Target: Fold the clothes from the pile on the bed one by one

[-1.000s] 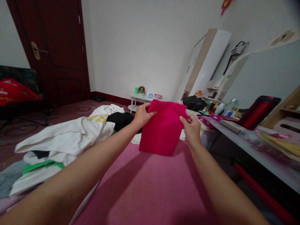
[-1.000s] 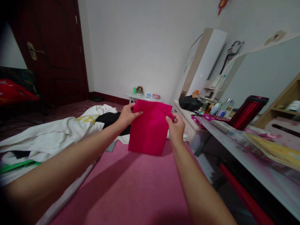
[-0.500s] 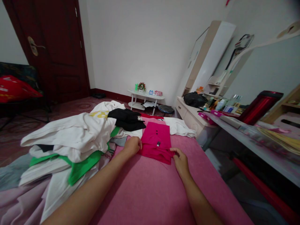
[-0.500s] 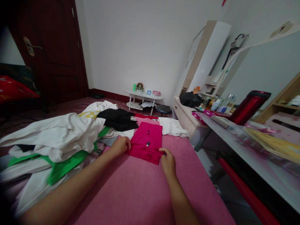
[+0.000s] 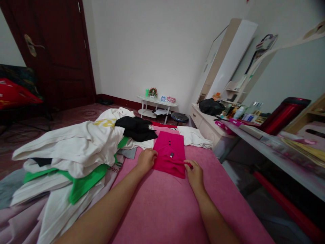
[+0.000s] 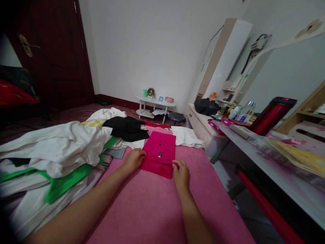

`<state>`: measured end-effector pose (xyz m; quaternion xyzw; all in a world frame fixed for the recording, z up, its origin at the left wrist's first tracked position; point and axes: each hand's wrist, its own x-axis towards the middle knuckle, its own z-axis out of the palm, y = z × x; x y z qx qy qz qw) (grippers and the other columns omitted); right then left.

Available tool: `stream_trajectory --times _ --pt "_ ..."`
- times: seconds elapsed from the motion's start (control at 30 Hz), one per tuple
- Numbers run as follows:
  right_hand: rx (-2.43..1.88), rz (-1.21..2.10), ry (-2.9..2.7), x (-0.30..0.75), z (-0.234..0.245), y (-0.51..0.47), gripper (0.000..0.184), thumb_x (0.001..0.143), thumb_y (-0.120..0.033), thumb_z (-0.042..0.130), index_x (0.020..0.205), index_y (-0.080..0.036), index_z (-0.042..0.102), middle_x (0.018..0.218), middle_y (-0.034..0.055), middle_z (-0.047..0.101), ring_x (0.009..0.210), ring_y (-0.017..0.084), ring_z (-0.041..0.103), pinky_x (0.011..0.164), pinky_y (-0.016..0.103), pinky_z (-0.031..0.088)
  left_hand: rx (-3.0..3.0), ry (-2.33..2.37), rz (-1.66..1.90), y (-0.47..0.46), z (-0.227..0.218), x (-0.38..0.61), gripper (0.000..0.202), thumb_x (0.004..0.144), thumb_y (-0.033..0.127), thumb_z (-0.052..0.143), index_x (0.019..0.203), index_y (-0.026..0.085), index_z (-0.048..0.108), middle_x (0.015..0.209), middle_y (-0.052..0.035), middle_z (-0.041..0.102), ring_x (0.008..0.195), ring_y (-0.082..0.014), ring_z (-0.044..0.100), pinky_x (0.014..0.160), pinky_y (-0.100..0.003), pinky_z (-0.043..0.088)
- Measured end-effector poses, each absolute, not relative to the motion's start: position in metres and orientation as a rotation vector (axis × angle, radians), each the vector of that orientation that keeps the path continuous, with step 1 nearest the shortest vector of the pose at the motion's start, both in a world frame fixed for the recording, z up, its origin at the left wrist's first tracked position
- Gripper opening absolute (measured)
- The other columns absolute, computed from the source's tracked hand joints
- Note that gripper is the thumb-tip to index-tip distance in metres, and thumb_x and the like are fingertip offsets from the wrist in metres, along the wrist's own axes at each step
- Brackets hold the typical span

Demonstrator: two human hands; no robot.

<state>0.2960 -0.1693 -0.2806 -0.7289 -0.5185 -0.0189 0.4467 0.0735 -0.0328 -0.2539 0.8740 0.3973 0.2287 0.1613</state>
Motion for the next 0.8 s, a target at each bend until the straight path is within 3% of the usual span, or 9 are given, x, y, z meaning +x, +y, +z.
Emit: stream_trajectory --times 0.17,0.3,0.43,0.6,0.7,0.8 --pt "-1.776 -0.072 -1.312 0.294 -0.279 -0.167 0.026 0.08 -0.026 0.05 0.099 -0.019 0.066 0.099 0.0087 0.063 0.094 0.023 0.059 0.083 0.035 0.048 2.503 1.119 0.679 -0.035 -0.248 0.069 0.021 0.084 0.023 0.054 0.1 0.02 0.068 0.1 -0.0083 0.063 0.098 -0.021 0.057 0.086 -0.029 0.041" --pt "-1.825 -0.091 -1.431 0.29 -0.279 -0.165 0.042 0.075 -0.019 0.053 0.116 -0.023 0.063 0.109 0.0077 0.059 0.101 0.022 0.056 0.088 0.034 0.047 2.57 1.075 0.669 -0.037 -0.248 0.068 0.047 0.072 0.037 0.071 0.116 0.023 0.062 0.107 -0.0082 0.059 0.1 -0.0234 0.056 0.085 -0.029 0.042" --pt "-1.862 -0.094 -1.472 0.289 -0.275 -0.16 0.03 0.081 -0.019 0.048 0.1 -0.023 0.07 0.101 0.0077 0.06 0.093 0.021 0.059 0.083 0.033 0.048 2.594 1.166 0.65 -0.037 -0.246 0.07 0.024 0.082 0.022 0.056 0.104 0.022 0.067 0.097 -0.0075 0.061 0.093 -0.021 0.058 0.08 -0.028 0.042" --pt "-1.632 -0.197 -1.428 0.277 -0.261 -0.161 0.028 0.084 -0.017 0.044 0.097 -0.021 0.068 0.096 0.0065 0.061 0.092 0.02 0.058 0.083 0.031 0.047 2.572 1.161 0.898 -0.038 -0.227 0.059 0.027 0.088 0.02 0.042 0.101 0.023 0.066 0.098 -0.0067 0.061 0.089 -0.0195 0.058 0.075 -0.027 0.042" --pt "-1.552 -0.312 -1.461 0.268 -0.253 -0.17 0.025 0.081 -0.012 0.045 0.091 -0.021 0.067 0.094 0.0056 0.061 0.093 0.019 0.056 0.084 0.032 0.045 2.611 1.046 0.918 -0.037 -0.217 0.047 0.025 0.083 0.02 0.047 0.098 0.023 0.067 0.094 -0.0059 0.063 0.089 -0.02 0.059 0.076 -0.027 0.043" --pt "-1.676 -0.286 -1.63 0.266 -0.247 -0.181 0.025 0.072 -0.006 0.048 0.078 -0.022 0.066 0.087 0.0032 0.062 0.088 0.019 0.056 0.081 0.032 0.045 2.722 1.012 0.648 -0.036 -0.213 0.039 0.024 0.071 0.016 0.053 0.085 0.022 0.072 0.086 -0.0069 0.067 0.089 -0.0238 0.06 0.079 -0.031 0.044"
